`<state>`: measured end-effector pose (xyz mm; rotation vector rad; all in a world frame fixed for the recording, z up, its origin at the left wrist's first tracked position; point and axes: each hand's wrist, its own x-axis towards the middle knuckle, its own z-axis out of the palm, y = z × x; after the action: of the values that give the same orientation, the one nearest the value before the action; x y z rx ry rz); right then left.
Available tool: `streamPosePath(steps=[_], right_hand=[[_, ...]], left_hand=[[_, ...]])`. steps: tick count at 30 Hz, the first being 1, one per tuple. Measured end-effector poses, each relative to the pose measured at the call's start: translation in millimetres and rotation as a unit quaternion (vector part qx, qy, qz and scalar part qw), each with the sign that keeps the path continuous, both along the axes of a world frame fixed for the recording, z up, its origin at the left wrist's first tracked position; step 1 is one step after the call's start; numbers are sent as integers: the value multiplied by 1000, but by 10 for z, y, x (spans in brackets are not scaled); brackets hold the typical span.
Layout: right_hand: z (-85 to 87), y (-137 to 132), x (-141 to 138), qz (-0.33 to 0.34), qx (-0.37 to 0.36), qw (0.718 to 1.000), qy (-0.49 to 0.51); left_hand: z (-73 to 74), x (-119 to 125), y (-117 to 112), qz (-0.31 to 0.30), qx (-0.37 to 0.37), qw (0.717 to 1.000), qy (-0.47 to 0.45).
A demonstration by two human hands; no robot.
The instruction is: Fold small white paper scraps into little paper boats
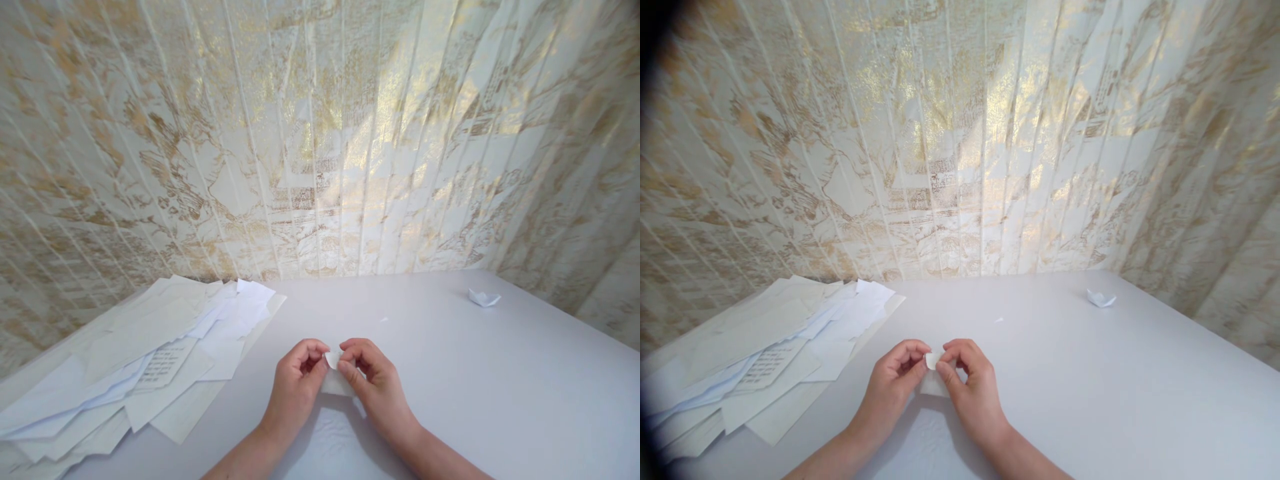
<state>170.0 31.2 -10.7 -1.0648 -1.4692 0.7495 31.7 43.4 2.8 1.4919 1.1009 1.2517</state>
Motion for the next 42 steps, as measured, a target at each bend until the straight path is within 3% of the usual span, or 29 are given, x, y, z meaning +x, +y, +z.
streamPosePath(steps=[3, 9, 17, 27, 33, 42], right_hand=[[-77, 52, 4, -16, -54, 996, 74], [-95, 58, -9, -31, -42, 993, 105], [-65, 44, -43, -24, -70, 991, 108], [66, -26, 7, 35, -105, 994, 7], [110, -2, 6, 37, -150, 987, -46], [199, 44, 89, 47, -196, 972, -117]], left_hand=[[13, 0, -11, -16, 2, 1000, 11], [27, 9, -38, -63, -6, 998, -19], [-108, 24, 38, -3, 14, 1000, -7], [-26, -22, 52, 3, 82, 990, 116], [-18, -31, 36, -24, 150, 978, 144], [-20, -38, 29, -38, 167, 970, 171]])
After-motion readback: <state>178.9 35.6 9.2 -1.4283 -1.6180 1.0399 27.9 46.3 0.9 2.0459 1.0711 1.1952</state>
